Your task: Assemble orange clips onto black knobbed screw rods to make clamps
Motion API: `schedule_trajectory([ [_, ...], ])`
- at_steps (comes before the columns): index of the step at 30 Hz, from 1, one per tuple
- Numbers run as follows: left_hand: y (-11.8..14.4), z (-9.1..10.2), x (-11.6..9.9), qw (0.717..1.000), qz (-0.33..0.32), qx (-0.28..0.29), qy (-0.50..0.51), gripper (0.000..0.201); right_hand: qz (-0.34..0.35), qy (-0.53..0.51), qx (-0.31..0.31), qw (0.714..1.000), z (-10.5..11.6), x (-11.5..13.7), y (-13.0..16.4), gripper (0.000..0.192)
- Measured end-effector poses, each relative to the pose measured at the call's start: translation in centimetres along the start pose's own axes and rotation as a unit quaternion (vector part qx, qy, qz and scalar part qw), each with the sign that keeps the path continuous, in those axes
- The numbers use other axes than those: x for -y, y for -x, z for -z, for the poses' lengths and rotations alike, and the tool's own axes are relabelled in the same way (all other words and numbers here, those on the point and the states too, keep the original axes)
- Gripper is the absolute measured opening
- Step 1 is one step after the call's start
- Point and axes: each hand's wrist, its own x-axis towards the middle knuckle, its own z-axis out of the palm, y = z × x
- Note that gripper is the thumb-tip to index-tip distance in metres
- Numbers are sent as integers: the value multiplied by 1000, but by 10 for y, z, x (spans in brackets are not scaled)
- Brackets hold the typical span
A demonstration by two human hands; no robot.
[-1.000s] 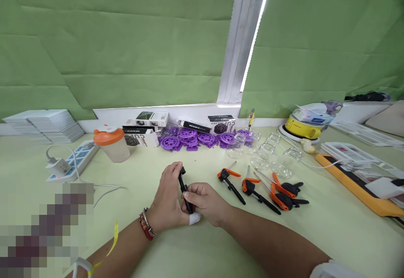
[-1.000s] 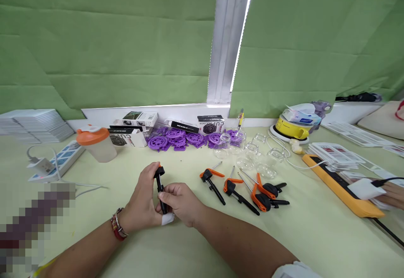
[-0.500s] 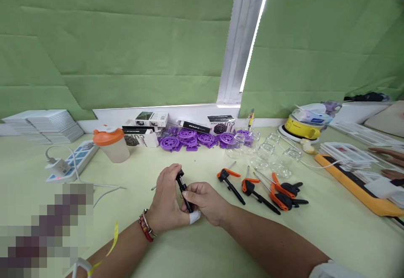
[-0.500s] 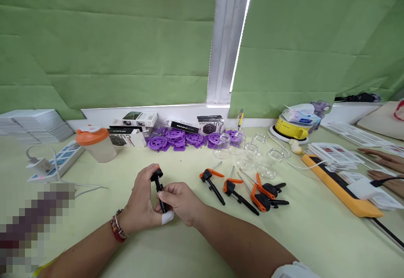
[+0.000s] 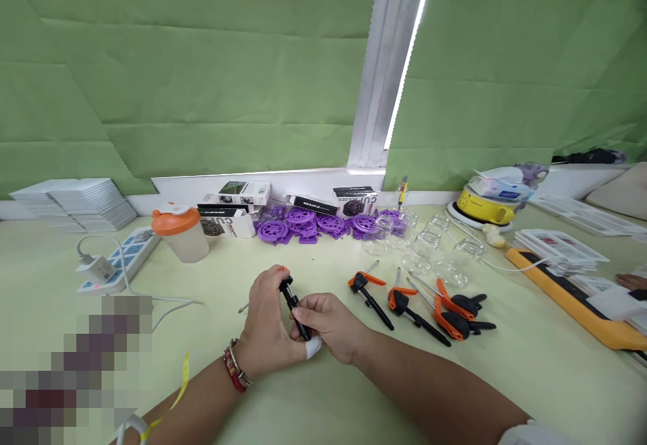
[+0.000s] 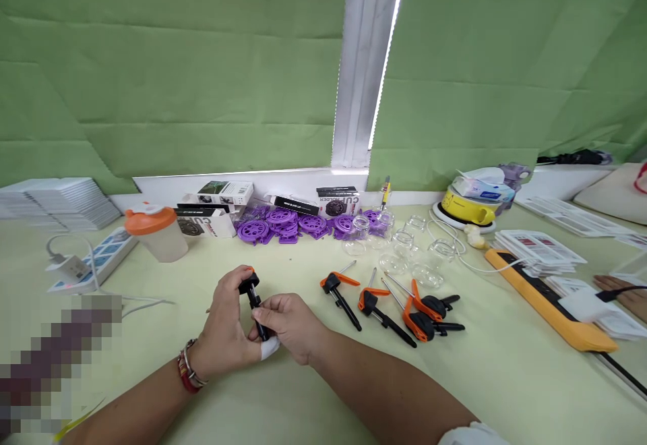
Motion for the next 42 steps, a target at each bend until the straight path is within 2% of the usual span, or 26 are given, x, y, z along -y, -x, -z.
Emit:
schedule_trajectory([
  [3,0,0,0,1000,-11,8,0,89,0,-4,6,1000,1,-1,0,36],
  [6,0,-1,2,1000,-7,19,3,97,-1,-3,-4,1000,0,0,-1,36],
  [11,0,-5,3,1000,3,-4,10,106,-10,-6,-22,1000,-1,1,0,38],
  [16,1,-4,-3,999,30,-21,7,90,-1,-22,-17,1000,0,-1,-1,37],
  [20,1,-3,-7,999,17,-29,10,77,15,-25,5,1000,1,-4,-2,37],
  [23,1,-1,-8,1000,7,-28,13,77,9,-17,32,999,3,-3,-2,39],
  [26,-1,3,-6,999,38,-8,36,81,14,33,62,997,12,-2,-5,42],
  [28,-3,6,-4,994,85,25,65,83,56,126,30,990,20,-1,-13,38],
  [29,-5,9,-2,989,111,46,85,83,88,192,-10,977,26,0,-19,33],
  [30,-7,12,-1,982,137,69,109,83,123,269,-64,953,31,1,-26,27],
  [32,-13,19,2,960,188,111,174,80,180,423,-167,872,41,3,-42,25],
  [34,-18,26,3,925,236,147,259,72,177,538,-227,792,49,6,-60,34],
  [36,-22,34,2,873,286,175,354,61,128,618,-260,731,53,11,-76,37],
  [38,-23,39,2,814,331,197,436,50,83,660,-277,694,56,15,-90,33],
  [39,-23,40,1,786,349,205,468,45,72,669,-281,684,57,17,-95,29],
  [42,-22,40,3,719,392,218,530,36,64,680,-277,676,61,20,-104,23],
])
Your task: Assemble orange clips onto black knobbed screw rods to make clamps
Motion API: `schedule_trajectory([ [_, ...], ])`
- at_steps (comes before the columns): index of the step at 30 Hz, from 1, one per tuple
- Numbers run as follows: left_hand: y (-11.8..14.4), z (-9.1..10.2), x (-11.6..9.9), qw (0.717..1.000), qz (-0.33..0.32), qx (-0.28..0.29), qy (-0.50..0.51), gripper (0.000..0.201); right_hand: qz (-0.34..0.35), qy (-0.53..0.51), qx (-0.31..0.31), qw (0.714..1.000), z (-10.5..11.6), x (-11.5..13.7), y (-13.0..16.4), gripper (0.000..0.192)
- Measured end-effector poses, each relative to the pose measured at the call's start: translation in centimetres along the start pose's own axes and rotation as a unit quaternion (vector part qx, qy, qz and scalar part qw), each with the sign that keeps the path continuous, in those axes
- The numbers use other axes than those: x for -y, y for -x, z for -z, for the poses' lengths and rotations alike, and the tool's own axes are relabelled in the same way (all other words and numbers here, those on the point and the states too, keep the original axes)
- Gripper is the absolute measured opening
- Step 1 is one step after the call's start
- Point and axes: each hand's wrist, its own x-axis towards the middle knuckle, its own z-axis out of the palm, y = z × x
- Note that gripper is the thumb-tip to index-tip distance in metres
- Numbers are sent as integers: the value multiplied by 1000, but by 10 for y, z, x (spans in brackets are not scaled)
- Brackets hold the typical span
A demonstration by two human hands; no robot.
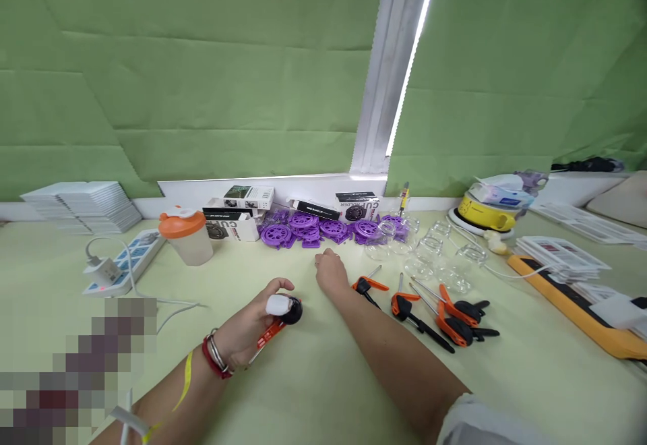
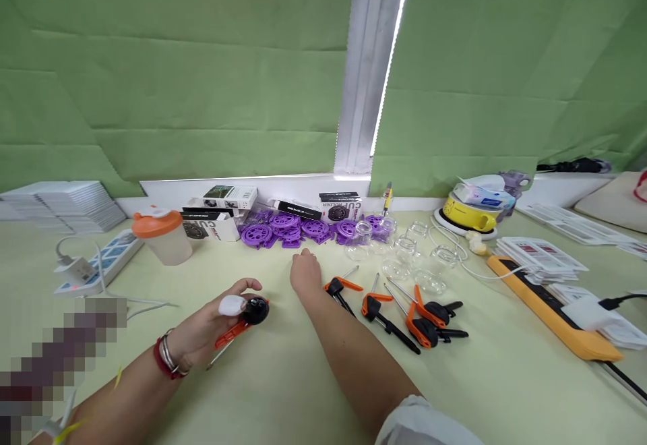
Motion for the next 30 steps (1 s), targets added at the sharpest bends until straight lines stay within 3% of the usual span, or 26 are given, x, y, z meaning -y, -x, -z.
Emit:
schedule_trajectory([
  [12,-13,9,8,996,79,-2,29,30,16,-6,2,1000,-5,-12,-6,19],
  [23,-14,10,8,995,94,8,32,34,22,-42,18,999,-1,-8,-6,12],
  [28,-11,7,6,995,93,12,26,34,59,-89,21,994,10,-2,6,13],
  [30,-10,5,5,995,93,17,26,31,72,-178,45,980,18,1,13,15],
])
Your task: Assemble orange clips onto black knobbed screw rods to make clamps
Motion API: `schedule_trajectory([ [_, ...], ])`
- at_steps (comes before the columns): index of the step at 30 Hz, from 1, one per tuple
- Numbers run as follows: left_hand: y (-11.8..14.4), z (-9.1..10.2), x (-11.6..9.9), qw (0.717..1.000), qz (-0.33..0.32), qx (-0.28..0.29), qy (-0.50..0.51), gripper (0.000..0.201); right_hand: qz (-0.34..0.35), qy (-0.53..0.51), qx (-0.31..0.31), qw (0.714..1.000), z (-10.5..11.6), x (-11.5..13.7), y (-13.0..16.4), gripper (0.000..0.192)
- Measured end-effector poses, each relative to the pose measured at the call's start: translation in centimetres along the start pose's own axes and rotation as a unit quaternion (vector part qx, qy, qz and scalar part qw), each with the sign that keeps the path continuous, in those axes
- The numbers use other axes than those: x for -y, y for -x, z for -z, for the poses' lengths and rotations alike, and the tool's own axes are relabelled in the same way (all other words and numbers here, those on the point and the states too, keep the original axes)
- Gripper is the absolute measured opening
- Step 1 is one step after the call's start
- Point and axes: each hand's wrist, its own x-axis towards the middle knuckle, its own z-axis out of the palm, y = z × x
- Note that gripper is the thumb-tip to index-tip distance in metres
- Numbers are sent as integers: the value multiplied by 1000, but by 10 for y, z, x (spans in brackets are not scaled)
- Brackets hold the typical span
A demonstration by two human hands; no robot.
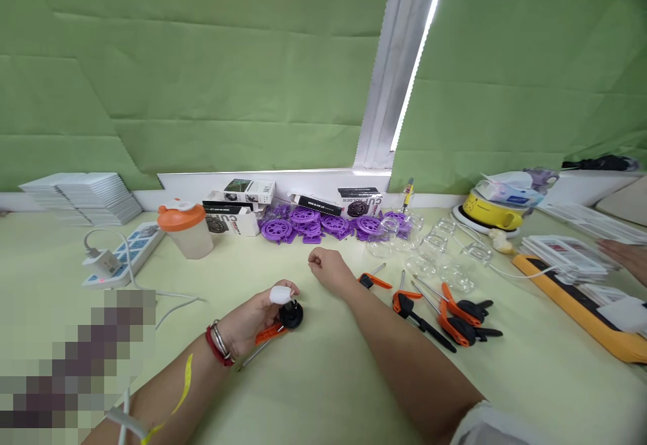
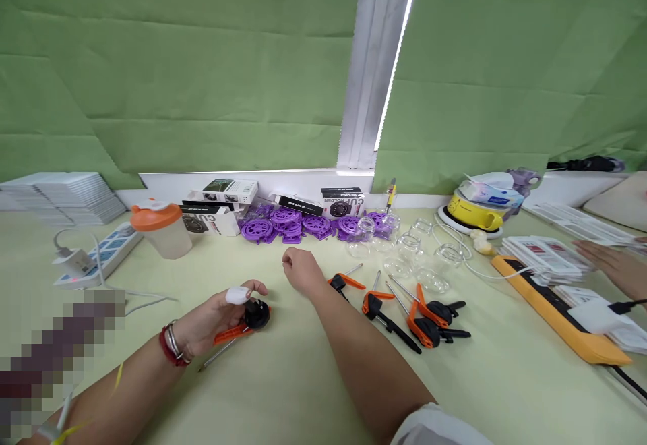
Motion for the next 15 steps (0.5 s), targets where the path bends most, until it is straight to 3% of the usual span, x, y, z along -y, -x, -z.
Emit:
schedule_trajectory([
  [2,1,-1,0,1000,-6,4,1,29,-3,-161,53,986,6,7,9,16],
  [4,0,-2,1,1000,-13,5,2,27,-14,-308,120,944,12,12,19,23],
  [6,-1,-1,2,1000,-17,6,-1,28,-11,-373,180,910,17,16,30,32],
  [10,-3,0,3,1000,-11,8,-8,33,1,-406,227,885,19,20,47,34],
  [15,-3,-1,3,1000,-12,14,-5,29,70,-370,182,908,18,29,51,19],
])
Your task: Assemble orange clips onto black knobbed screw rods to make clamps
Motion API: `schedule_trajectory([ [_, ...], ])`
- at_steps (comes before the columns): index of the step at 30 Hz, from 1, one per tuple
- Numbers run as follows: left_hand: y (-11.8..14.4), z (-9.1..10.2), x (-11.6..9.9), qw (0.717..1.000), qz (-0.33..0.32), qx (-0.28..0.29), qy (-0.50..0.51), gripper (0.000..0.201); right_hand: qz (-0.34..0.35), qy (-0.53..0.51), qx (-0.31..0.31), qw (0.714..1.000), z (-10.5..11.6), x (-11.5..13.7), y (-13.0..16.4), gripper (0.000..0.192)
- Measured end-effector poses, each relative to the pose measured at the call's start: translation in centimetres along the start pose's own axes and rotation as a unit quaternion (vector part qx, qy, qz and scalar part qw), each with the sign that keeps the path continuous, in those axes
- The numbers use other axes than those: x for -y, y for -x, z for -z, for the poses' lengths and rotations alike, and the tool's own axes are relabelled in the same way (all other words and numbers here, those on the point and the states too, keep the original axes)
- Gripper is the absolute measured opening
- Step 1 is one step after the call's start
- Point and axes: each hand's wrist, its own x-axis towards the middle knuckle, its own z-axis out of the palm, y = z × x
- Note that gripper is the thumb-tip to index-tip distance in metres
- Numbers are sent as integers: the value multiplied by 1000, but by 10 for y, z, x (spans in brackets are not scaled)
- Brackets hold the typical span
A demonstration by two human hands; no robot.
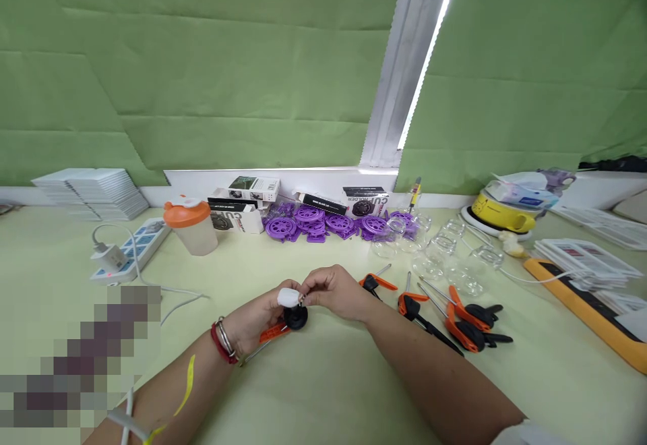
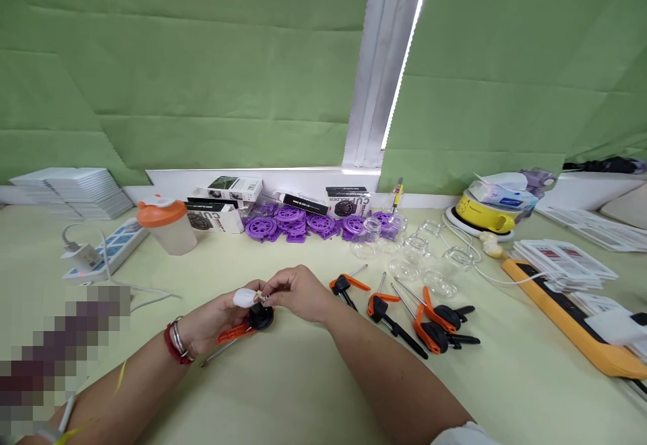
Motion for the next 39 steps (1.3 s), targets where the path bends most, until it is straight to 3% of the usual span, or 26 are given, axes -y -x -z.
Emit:
schedule_trajectory([
  [5,0,-3,-2,1000,2,-2,-13,26,33,56,14,998,-4,6,-3,12],
  [20,-1,-1,1,1000,3,0,-31,32,18,127,52,990,2,5,-9,16],
  [39,-3,0,2,999,0,21,-35,24,3,84,46,995,0,-1,-8,23],
])
